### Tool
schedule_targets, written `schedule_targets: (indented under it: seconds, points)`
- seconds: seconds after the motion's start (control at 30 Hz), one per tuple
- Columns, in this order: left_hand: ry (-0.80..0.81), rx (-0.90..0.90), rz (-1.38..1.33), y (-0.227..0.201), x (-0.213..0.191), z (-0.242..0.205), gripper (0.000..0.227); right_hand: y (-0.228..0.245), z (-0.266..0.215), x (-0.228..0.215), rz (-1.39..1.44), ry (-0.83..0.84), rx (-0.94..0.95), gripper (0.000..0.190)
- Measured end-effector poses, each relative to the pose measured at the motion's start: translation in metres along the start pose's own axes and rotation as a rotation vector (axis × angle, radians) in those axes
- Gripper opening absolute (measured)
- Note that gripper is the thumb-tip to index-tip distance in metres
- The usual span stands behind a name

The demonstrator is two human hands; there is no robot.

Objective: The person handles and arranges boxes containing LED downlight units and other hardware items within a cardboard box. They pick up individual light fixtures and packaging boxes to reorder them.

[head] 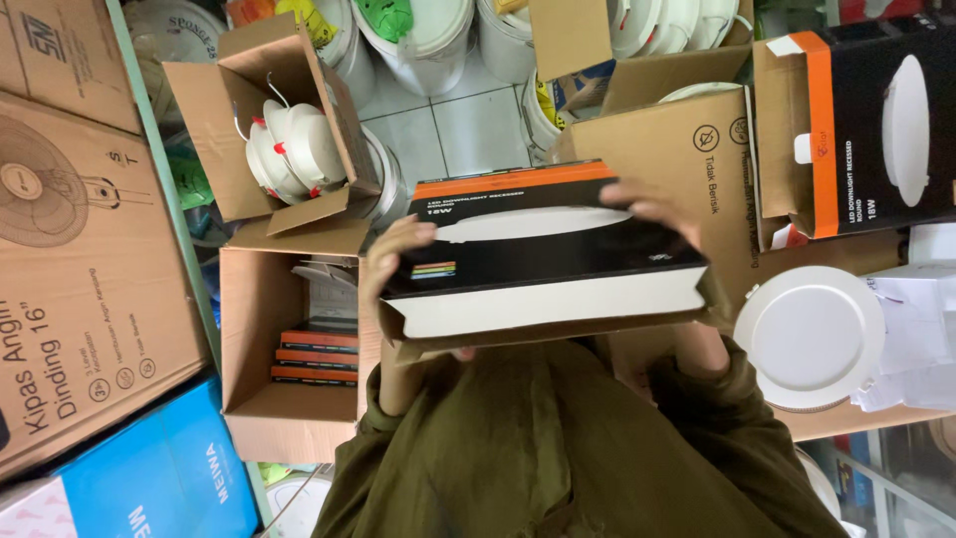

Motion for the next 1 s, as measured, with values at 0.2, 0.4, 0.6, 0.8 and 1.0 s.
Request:
schedule_targets:
  seconds: [0.2, 0.4, 0.6, 0.8, 1.0]
  points:
    - [0.155, -0.254, -0.096, -0.031, -0.003, 0.015, 0.060, -0.010, -0.025, 0.002, 0.147, -0.317, 0.139, 0.054]
    - [0.085, -0.371, -0.136, -0.026, -0.006, 0.003, 0.068, -0.012, -0.012, -0.036, 0.131, 0.032, 0.234, 0.068]
    - [0.181, -0.365, -0.160, -0.014, -0.002, 0.003, 0.055, 0.034, -0.006, -0.015, 0.219, -0.084, 0.412, 0.096]
    - [0.114, -0.437, -0.213, -0.025, 0.002, 0.005, 0.036, 0.063, 0.010, -0.005, 0.184, -0.049, 0.532, 0.086]
    - [-0.023, -0.379, -0.286, -0.017, -0.005, -0.004, 0.023, 0.075, 0.009, 0.010, 0.193, -0.061, 0.623, 0.087]
Point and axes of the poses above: each hand's wrist, its own z-axis towards the middle knuckle, its own x-axis out of the palm, y = z × x, the point moved 2 cm from there along z, towards the middle knuckle, and after that the axes turned 11 degrees about -y, right-handed, at the moved point
